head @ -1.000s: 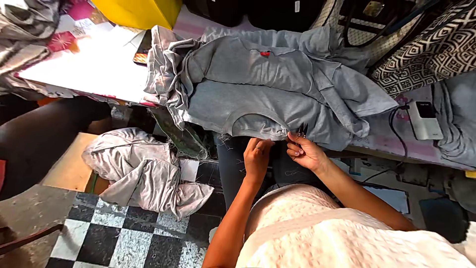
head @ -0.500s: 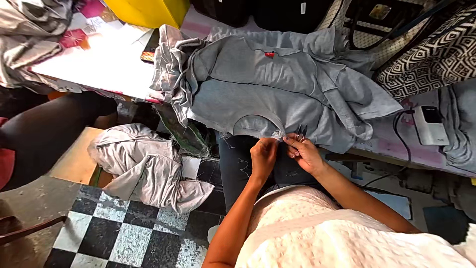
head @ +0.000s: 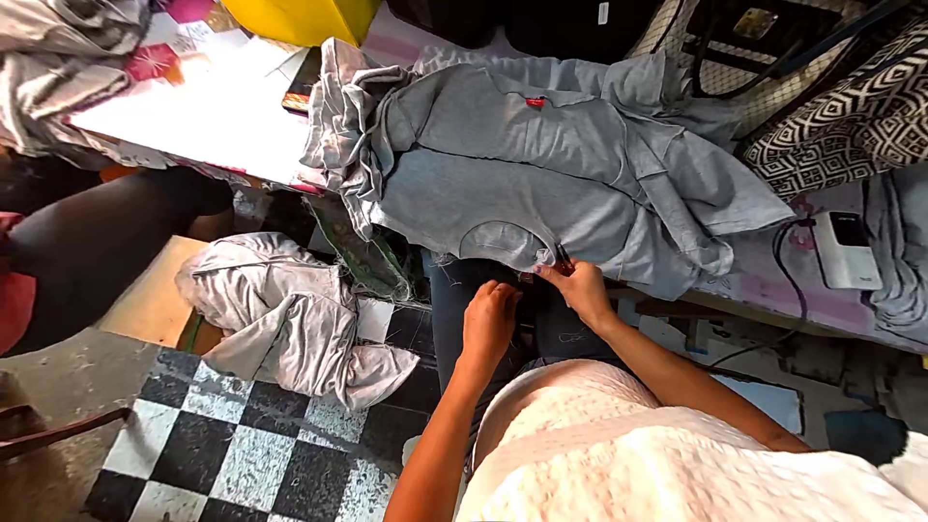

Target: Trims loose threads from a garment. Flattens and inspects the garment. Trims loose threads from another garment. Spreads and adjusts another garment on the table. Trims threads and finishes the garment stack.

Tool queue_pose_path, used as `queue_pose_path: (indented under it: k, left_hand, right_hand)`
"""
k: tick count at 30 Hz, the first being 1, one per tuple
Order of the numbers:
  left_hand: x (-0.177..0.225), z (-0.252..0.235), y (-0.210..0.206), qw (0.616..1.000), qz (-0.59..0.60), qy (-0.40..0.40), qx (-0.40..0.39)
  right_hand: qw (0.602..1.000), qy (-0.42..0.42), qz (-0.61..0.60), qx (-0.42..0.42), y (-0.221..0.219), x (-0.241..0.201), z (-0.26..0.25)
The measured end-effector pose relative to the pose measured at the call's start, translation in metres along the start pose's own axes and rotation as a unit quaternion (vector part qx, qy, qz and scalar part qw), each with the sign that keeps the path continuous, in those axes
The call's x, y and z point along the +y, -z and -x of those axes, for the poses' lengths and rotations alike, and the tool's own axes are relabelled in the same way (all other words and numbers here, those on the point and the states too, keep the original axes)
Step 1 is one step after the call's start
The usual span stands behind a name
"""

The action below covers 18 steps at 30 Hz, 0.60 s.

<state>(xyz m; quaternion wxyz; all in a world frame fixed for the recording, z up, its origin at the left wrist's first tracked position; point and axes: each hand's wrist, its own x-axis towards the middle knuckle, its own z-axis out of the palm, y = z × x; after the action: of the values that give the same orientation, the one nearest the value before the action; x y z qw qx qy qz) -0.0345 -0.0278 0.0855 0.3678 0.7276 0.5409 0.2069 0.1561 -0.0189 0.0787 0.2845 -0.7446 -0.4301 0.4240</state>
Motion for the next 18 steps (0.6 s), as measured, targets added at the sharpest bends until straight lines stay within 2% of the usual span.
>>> queue_pose_path:
  k: [3, 6, 9, 13, 16, 18]
  left_hand:
    - [0.004, -0.017, -0.026, 0.986, 0.056, -0.08, 0.132]
    - [0.0, -0.03, -0.045, 0.982, 0.091, -0.079, 0.145]
    - [-0.004, -0.035, -0.053, 0.976, 0.131, -0.084, 0.151]
    - [-0.011, -0.038, -0.059, 0.961, 0.196, -0.098, 0.169]
    - [-0.015, -0.039, -0.053, 0.945, 0.287, -0.088, 0.129]
    - [-0.014, -0.04, -0.052, 0.944, 0.278, -0.101, 0.148]
  right_hand:
    - [0.986, -0.009, -0.164, 0.037, -0.016, 0.011, -0.004]
    - [0.946, -0.025, -0.322, 0.01, -0.016, 0.012, 0.003]
    - [0.904, -0.03, -0.425, -0.028, -0.011, 0.016, 0.008]
    - [0.881, -0.01, -0.467, -0.073, -0.01, 0.024, 0.006]
    - [0.887, 0.003, -0.451, -0.102, -0.008, 0.027, 0.001]
    - [0.896, 0.008, -0.43, -0.113, -0.007, 0.028, -0.001]
